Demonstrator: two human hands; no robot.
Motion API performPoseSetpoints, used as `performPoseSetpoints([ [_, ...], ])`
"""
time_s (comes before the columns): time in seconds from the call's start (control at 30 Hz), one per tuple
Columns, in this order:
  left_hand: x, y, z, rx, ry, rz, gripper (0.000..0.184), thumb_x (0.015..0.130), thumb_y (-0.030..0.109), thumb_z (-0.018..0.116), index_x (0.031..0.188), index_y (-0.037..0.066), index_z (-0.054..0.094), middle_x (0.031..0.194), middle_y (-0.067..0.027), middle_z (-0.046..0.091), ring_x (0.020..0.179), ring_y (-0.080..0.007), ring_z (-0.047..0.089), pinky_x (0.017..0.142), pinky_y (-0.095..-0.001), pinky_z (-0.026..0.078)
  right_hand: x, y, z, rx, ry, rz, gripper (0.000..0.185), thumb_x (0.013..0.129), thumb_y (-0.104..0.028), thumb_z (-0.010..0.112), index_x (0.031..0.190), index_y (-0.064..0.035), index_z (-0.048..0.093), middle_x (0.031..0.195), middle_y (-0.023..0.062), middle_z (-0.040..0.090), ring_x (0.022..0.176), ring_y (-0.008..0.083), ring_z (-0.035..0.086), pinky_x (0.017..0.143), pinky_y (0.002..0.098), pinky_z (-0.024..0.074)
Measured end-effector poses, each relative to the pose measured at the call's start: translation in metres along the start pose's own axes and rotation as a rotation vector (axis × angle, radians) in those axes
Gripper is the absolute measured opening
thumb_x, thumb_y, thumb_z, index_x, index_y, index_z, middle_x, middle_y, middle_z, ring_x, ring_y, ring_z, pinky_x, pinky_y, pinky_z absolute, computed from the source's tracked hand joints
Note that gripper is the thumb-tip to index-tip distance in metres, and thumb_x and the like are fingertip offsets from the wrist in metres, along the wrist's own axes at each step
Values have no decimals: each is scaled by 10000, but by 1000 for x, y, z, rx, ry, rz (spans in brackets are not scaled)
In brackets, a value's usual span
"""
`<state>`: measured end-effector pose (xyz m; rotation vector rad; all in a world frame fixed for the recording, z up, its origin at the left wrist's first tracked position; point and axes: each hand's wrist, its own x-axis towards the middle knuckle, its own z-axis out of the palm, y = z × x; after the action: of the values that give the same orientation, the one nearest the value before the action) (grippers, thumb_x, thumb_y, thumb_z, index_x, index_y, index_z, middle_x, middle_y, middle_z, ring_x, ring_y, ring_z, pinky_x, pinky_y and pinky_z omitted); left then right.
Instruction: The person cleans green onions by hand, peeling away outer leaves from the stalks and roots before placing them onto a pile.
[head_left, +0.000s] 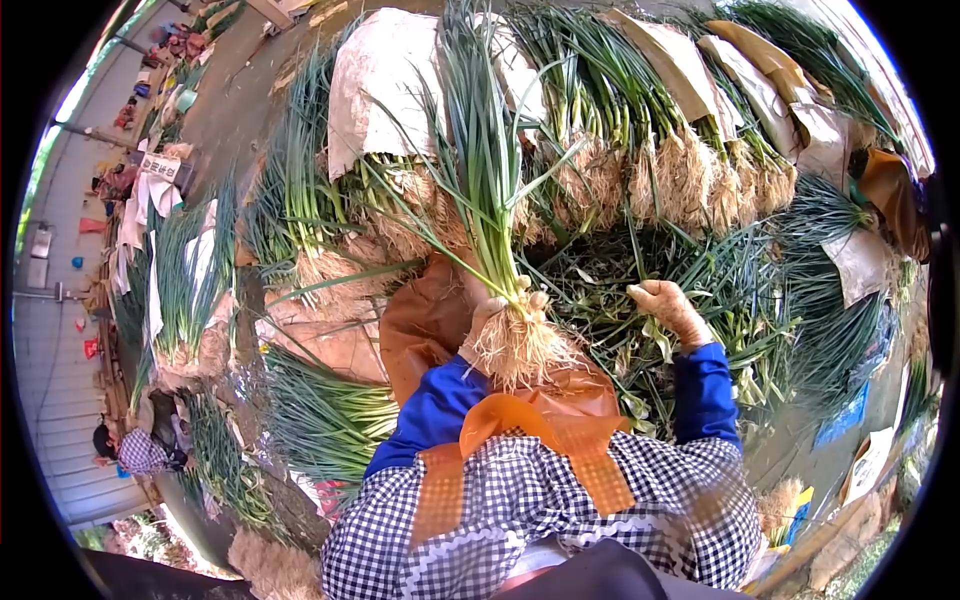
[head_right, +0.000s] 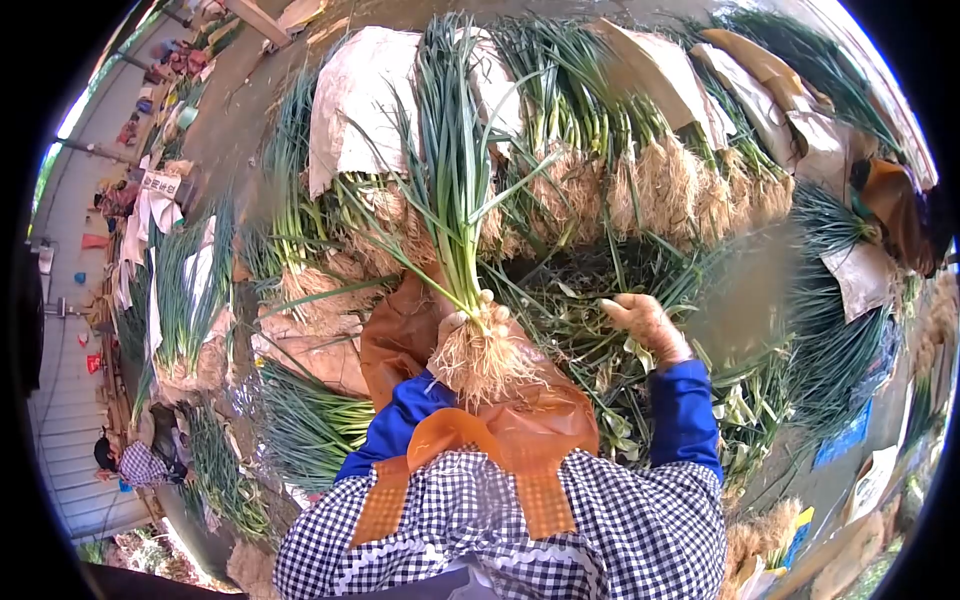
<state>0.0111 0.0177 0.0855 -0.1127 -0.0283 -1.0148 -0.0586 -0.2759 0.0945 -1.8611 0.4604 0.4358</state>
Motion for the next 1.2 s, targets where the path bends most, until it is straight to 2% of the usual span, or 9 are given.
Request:
performPoseSetpoints([
  [0.07, 0, -10, 17, 137, 275, 102, 396, 742, 136, 579, 1128, 74, 513, 1253, -195, 463, 1149, -329, 463, 996, -531, 334, 12, 30, -13, -1181, 71, 42, 281, 777, -331, 661, 810, -55, 621, 753, 76, 631, 645, 207, 600, 627, 326, 461],
  [0.2, 11, -13, -5, 184, 278, 98, 360, 747, 98, 578, 1093, 20, 520, 1319, -203, 410, 1200, -332, 425, 1006, -468, 363, 17, -31, 56, -79, 77, -562, 292, 856, -239, 588, 1069, -40, 580, 1034, 147, 606, 971, 252, 583, 837, 316, 457],
  [0.33, 7, -15, 9, 232, 318, 151, 220, 744, 102, 584, 941, 35, 512, 870, -74, 559, 846, -236, 562, 847, -384, 474, 21, -35, 85, 362, -532, -38, 330, 871, -371, 577, 899, -50, 649, 765, -18, 592, 700, 77, 504, 629, 257, 441],
  [0.43, 12, -21, 54, 264, 242, 192, 206, 719, 110, 597, 893, 74, 494, 777, -53, 544, 794, -202, 544, 829, -413, 468, 36, -51, 55, 8, -432, -140, 371, 866, -421, 559, 717, -88, 626, 659, -15, 559, 570, 97, 486, 549, 282, 428],
  [0.53, 18, -1, 84, 344, -68, 219, 241, 702, 76, 596, 903, 69, 465, 738, -51, 490, 730, -185, 533, 674, -352, 505, 100, -35, 16, -1456, 399, -761, 209, 961, -241, 353, 954, -186, 554, 522, -2, 400, 486, 91, 505, 355, 219, 381],
  [0.63, 18, 19, 91, 312, -100, 417, 252, 692, 60, 599, 906, 62, 466, 729, -51, 482, 712, -179, 524, 644, -326, 496, 150, -46, -22, -395, 550, -336, 343, 876, -396, 495, 794, -72, 571, 764, 153, 590, 680, 354, 565, 649, 442, 444],
  [0.73, 34, 27, 82, 411, 35, 401, 249, 740, 53, 572, 976, 55, 490, 809, -62, 501, 778, -212, 501, 724, -369, 502, 213, -59, -46, -253, 774, -317, 291, 872, -331, 531, 928, -51, 587, 824, 146, 640, 702, 240, 616, 618, 350, 475],
  [0.83, 49, 27, 27, 334, 203, 429, 276, 736, 54, 564, 1004, 66, 496, 837, -71, 524, 816, -228, 516, 739, -358, 482, 279, -50, -52, -408, 787, -224, 372, 819, -365, 561, 951, -18, 574, 900, 224, 616, 868, 394, 572, 775, 429, 450],
  [1.2, 50, -9, -38, 423, 415, 326, 274, 735, -26, 495, 1008, -33, 518, 1327, -200, 393, 1214, -275, 406, 934, -406, 450, 73, -96, 15, 224, 0, 1, 304, 823, -161, 624, 1057, 17, 549, 774, 61, 590, 720, 147, 569, 669, 292, 485],
])
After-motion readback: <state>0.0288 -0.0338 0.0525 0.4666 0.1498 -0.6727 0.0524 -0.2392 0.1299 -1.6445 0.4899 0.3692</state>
